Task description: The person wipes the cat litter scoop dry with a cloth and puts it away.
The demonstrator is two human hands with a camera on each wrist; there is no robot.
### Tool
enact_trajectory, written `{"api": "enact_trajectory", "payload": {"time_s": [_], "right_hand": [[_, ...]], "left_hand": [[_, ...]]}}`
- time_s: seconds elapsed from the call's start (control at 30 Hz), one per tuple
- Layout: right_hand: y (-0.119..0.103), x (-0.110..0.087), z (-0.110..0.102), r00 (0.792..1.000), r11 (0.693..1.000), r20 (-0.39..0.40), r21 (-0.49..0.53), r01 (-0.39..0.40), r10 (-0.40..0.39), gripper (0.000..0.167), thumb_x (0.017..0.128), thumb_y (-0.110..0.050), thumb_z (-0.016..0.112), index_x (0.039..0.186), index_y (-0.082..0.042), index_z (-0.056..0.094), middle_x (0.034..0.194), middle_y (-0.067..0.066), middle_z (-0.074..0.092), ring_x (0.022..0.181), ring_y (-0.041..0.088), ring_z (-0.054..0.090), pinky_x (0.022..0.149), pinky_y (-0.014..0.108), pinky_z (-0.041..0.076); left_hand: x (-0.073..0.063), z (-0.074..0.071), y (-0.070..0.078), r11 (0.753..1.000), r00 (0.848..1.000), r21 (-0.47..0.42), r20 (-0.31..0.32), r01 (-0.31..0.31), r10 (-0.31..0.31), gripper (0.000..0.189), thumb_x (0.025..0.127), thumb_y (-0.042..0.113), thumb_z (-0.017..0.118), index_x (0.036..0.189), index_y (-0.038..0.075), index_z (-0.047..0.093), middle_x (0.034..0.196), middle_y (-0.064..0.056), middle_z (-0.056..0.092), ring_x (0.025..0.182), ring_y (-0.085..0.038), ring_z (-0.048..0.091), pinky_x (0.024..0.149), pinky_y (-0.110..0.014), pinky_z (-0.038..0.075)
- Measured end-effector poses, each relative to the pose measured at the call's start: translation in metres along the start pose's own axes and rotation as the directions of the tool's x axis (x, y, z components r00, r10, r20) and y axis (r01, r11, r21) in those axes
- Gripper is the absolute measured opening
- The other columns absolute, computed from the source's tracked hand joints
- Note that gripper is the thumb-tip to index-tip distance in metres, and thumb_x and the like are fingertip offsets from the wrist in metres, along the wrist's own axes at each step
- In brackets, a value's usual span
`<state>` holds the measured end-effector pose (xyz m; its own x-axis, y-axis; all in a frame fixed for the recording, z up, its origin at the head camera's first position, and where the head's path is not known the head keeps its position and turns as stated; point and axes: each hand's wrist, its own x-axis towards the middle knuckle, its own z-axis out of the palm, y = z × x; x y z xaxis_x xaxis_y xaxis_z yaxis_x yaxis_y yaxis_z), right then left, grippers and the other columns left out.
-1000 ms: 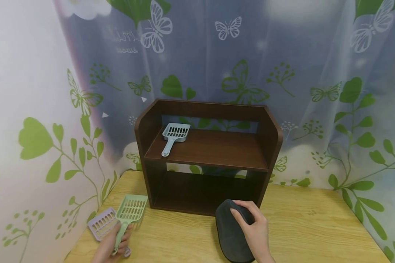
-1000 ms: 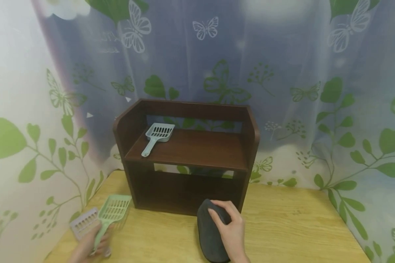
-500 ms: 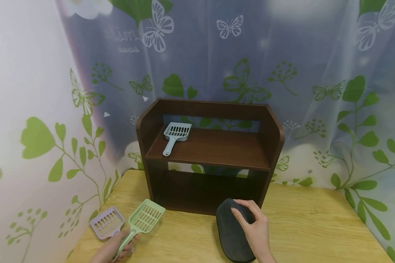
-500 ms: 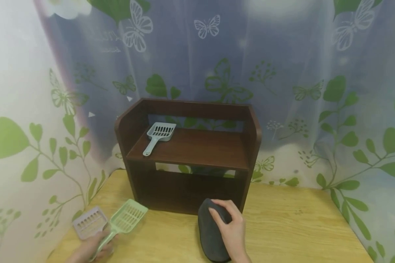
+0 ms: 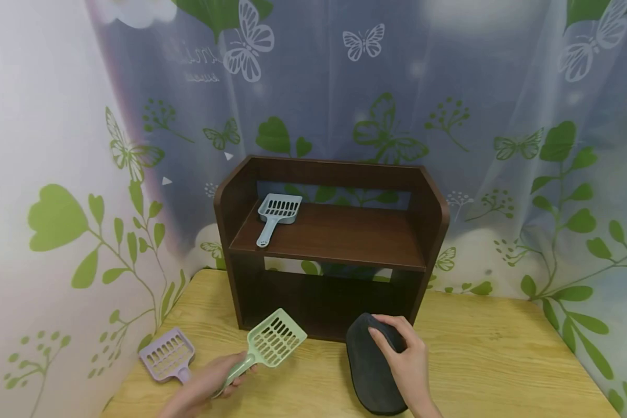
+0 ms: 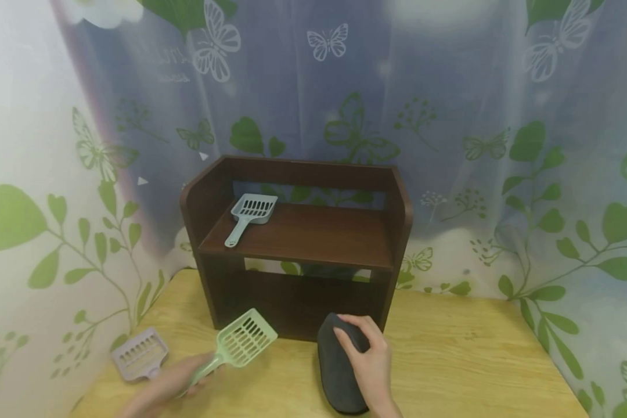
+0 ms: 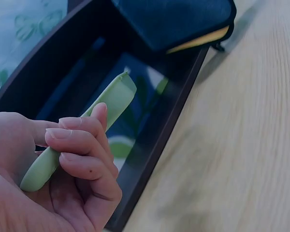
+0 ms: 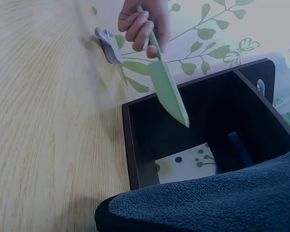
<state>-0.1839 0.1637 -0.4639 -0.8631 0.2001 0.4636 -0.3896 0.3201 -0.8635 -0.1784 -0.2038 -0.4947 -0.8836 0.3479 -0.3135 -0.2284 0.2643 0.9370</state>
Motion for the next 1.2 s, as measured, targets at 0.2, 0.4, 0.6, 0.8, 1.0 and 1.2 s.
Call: {"api": "enact_trajectory", "payload": {"time_s": [0.2,0.4,0.6,0.8,1.0,1.2], "right_hand": [[-0.001,0.009,-0.004,1.0,1.0,-0.013,-0.016,0.004,-0.005,0.026,0.087,-0.004,0.079,0.11,-0.016,0.076,0.105,-0.002,0.07,0.098,0.004,0.065,0.084,0.014,0.051],[-0.003,0.029,-0.012,0.988,0.986,-0.05,-0.088,0.142,-0.147,0.028,0.087,-0.002,0.078,0.111,-0.016,0.076,0.104,0.0,0.071,0.096,0.001,0.063,0.079,0.011,0.048],[-0.007,0.043,-0.01,0.942,0.932,0.048,-0.137,0.336,-0.333,0.028,0.089,-0.009,0.078,0.114,-0.021,0.075,0.104,-0.004,0.07,0.098,0.008,0.065,0.09,0.013,0.047],[-0.008,0.041,0.004,0.927,0.929,0.164,-0.104,0.356,-0.337,0.024,0.092,-0.013,0.075,0.113,-0.024,0.074,0.105,-0.009,0.07,0.098,0.009,0.067,0.088,0.017,0.051],[-0.008,0.03,0.015,0.891,0.887,0.2,-0.146,0.438,-0.408,0.029,0.087,-0.01,0.079,0.111,-0.026,0.075,0.102,-0.011,0.068,0.093,0.01,0.068,0.078,0.025,0.057],[-0.006,0.025,0.022,0.805,0.761,0.223,-0.264,0.593,-0.55,0.037,0.074,-0.005,0.088,0.104,-0.024,0.076,0.098,-0.011,0.065,0.085,0.009,0.064,0.07,0.027,0.056]], "left_hand": [[0.011,0.023,0.025,0.998,0.996,-0.006,0.064,-0.064,0.064,0.047,0.11,0.037,0.039,0.112,0.0,0.068,0.073,0.005,0.05,0.059,-0.004,0.039,0.053,-0.015,0.035],[0.018,0.04,0.04,0.995,0.988,-0.003,0.116,-0.102,0.102,0.047,0.108,0.041,0.043,0.111,0.002,0.07,0.073,0.005,0.051,0.057,-0.003,0.039,0.052,-0.015,0.035],[0.024,0.054,0.051,0.991,0.977,-0.016,0.168,-0.131,0.132,0.046,0.108,0.041,0.043,0.115,0.004,0.069,0.074,0.004,0.052,0.058,-0.004,0.04,0.053,-0.016,0.034],[0.033,0.072,0.062,0.99,0.972,-0.024,0.193,-0.136,0.138,0.047,0.107,0.042,0.044,0.11,0.002,0.07,0.072,0.005,0.053,0.055,-0.002,0.04,0.052,-0.016,0.034],[0.038,0.085,0.066,0.99,0.968,-0.097,0.219,-0.101,0.121,0.047,0.108,0.037,0.043,0.119,-0.002,0.066,0.079,0.001,0.058,0.058,-0.003,0.043,0.051,-0.015,0.036],[0.04,0.091,0.069,0.98,0.952,-0.183,0.277,-0.08,0.129,0.047,0.11,0.034,0.039,0.129,-0.005,0.058,0.085,0.0,0.056,0.057,-0.001,0.04,0.05,-0.014,0.032]]}}
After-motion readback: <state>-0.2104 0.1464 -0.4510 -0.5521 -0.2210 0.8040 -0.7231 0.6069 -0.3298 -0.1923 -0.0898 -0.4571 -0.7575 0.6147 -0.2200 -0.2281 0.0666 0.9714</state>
